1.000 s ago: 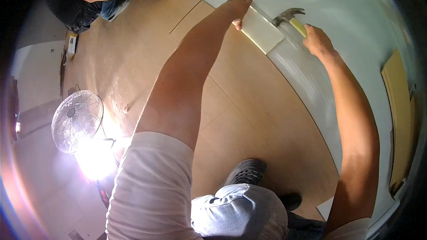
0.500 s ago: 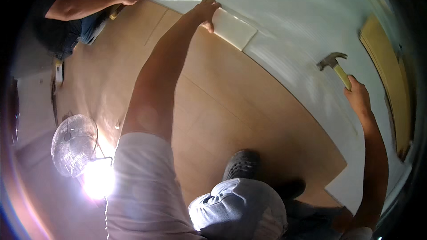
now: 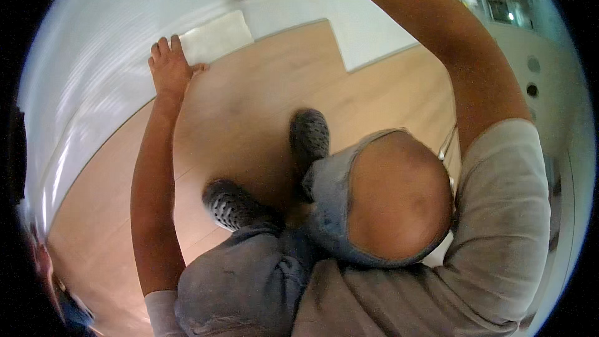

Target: The person installs light-colored laminate flooring planks over a white underlayment. They position each plank, use a tapping block and hammer to secure the joints, and occasionally pick up new planks from a nearby stack.

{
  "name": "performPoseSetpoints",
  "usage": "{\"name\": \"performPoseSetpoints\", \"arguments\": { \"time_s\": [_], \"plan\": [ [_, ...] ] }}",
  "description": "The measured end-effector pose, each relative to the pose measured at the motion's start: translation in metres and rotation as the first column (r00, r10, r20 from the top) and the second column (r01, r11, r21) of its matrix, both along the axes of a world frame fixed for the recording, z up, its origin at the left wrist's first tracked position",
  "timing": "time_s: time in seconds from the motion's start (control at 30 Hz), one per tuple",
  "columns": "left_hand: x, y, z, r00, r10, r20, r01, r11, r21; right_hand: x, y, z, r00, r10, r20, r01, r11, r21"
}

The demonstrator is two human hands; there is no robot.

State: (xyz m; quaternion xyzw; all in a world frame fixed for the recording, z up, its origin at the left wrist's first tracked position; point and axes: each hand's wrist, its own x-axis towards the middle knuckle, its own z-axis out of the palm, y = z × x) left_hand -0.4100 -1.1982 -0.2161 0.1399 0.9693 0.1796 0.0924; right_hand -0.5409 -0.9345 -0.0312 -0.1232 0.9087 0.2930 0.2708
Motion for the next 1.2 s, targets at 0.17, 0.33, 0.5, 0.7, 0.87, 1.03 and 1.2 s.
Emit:
{"name": "performPoseSetpoints", "arguments": {
  "time_s": [0.17,0.33,0.5,0.7,0.87,1.03,1.2],
  "plan": [
    [-0.006,0.038,-0.011,0.995,-0.04,-0.095,0.037,0.999,-0.031,-0.018,0.034,-0.067,0.98,0.193,0.053,-0.183,0.97,-0.158],
    [0.01,0.074,-0.017,0.99,-0.068,-0.124,0.055,0.992,-0.109,-0.01,0.083,-0.092,0.974,0.225,0.003,-0.209,0.909,-0.36],
    [0.021,0.113,-0.005,0.996,-0.083,-0.036,0.078,0.989,-0.123,0.02,0.14,-0.091,0.971,0.231,0.068,-0.196,0.922,-0.333],
    [-0.001,0.118,0.013,0.972,-0.233,0.03,0.227,0.904,-0.363,0.211,0.182,-0.037,0.867,-0.494,-0.066,0.269,0.576,-0.772],
    [-0.021,0.157,0.037,0.901,-0.291,0.323,0.409,0.817,-0.406,0.356,0.22,-0.092,0.723,-0.688,0.057,0.374,0.321,-0.87],
    [-0.032,0.169,0.006,0.918,-0.236,0.32,0.368,0.807,-0.461,0.485,0.273,-0.184,0.423,-0.882,0.207,0.619,0.115,-0.777],
    [-0.013,0.214,0.04,0.913,-0.303,0.273,0.403,0.769,-0.495,0.63,0.375,-0.303,0.326,-0.922,0.21,0.476,-0.032,-0.879]
  ]
}}
